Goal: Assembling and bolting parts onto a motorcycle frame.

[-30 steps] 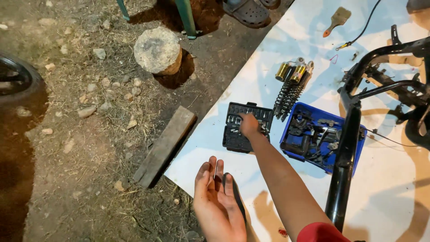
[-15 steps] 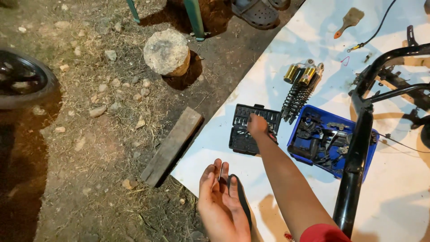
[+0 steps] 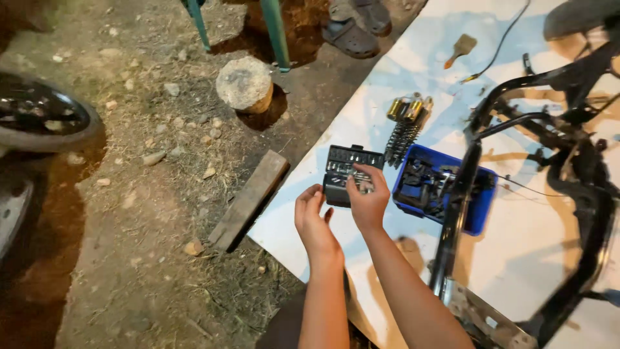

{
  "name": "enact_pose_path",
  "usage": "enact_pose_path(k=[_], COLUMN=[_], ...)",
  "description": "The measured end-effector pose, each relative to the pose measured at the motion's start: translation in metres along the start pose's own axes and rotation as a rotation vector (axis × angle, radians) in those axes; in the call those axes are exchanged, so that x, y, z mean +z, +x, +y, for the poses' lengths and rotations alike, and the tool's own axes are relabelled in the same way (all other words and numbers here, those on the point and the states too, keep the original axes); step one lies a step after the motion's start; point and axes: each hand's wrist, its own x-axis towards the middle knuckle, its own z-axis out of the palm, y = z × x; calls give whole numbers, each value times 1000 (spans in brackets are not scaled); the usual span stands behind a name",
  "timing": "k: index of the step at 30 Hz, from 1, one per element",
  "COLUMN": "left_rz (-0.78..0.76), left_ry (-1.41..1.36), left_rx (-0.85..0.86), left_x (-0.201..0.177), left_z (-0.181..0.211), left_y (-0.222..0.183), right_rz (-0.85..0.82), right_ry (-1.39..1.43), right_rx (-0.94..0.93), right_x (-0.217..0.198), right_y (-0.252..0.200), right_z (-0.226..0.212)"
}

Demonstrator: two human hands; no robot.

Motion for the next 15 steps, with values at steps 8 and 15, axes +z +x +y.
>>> enact_pose_path(k=[8, 15], left_rz=[-903, -1296], left_ry=[313, 331], left_rx=[10, -109], left_x=[-6, -16], left_z=[-33, -63], left_y=[-61, -129], right_rz=[-72, -29], right_ry=[-24, -147], right_rx=[-82, -74], right_x=[-185, -278], right_y=[-40, -101], right_z=[-113, -145])
